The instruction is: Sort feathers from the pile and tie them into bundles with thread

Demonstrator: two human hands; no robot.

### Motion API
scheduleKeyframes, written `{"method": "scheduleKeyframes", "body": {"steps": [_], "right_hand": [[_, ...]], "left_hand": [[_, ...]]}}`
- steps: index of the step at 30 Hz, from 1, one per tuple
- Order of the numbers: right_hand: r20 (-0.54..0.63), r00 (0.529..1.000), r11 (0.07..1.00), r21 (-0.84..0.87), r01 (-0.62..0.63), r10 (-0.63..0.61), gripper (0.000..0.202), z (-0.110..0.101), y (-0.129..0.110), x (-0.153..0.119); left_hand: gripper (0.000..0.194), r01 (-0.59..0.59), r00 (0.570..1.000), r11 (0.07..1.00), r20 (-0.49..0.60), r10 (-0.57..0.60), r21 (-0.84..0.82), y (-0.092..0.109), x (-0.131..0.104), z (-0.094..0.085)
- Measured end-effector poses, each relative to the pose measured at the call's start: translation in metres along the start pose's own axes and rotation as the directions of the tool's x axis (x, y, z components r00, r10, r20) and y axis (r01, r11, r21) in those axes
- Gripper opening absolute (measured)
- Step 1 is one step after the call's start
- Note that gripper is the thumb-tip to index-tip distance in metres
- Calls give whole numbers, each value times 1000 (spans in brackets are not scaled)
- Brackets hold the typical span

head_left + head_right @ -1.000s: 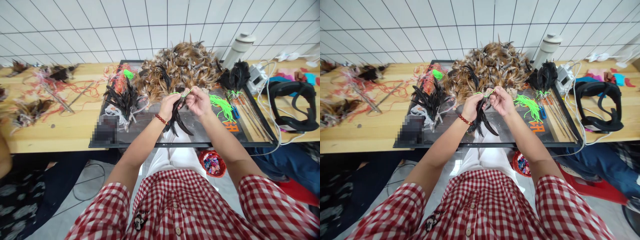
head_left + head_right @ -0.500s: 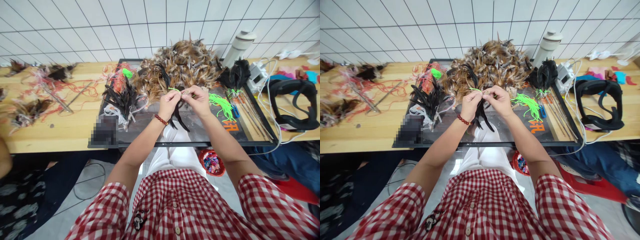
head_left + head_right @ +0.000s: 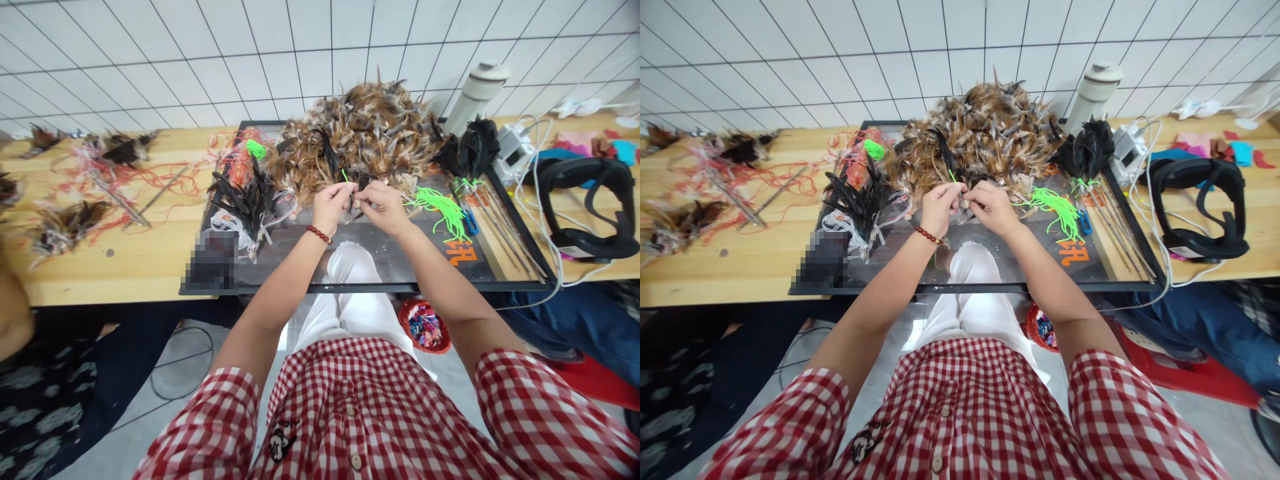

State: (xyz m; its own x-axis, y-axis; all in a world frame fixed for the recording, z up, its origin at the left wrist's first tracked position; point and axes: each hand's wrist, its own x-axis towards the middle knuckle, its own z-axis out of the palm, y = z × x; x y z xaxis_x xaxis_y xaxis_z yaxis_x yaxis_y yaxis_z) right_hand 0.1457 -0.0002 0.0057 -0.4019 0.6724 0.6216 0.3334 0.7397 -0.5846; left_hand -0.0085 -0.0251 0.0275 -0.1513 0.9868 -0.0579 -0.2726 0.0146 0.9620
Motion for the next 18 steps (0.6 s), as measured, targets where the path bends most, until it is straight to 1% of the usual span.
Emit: {"method": "scheduleKeyframes", "body": {"steps": [2,4,5,7,9,11,13,15,18], "right_hand": [[53,999,1000,-9,13,-13,16,3,3,-1],[58,998,1000,23,-9,8,15,3,3,-1],[52,998,997,64,-37,34,15,2,1,-1],[47,992,971,202,-126,119,21,-1,-3,1],[67,972,900,366,-235,227,33,-3,-6,2],[83,942,814,484,-322,324,43,-4,-9,4],[69,920,762,539,-360,386,50,-5,-9,6],[28,911,751,555,-356,412,51,-6,-8,8],[-34,911,778,534,-331,411,40,-7,-3,9]], "left_hand": [[11,43,998,997,49,-40,-63,-5,4,-2],[12,81,994,990,84,-71,-114,-5,5,-4],[13,102,992,985,91,-90,-136,-3,5,-5],[13,132,988,976,97,-117,-171,2,4,-6],[15,142,988,975,91,-127,-172,7,4,-7],[17,136,988,981,86,-126,-135,9,3,-8],[19,115,990,990,94,-108,-79,9,2,-8],[19,80,991,997,112,-78,-13,8,1,-7],[18,30,992,995,123,-42,100,7,-1,-4]]}}
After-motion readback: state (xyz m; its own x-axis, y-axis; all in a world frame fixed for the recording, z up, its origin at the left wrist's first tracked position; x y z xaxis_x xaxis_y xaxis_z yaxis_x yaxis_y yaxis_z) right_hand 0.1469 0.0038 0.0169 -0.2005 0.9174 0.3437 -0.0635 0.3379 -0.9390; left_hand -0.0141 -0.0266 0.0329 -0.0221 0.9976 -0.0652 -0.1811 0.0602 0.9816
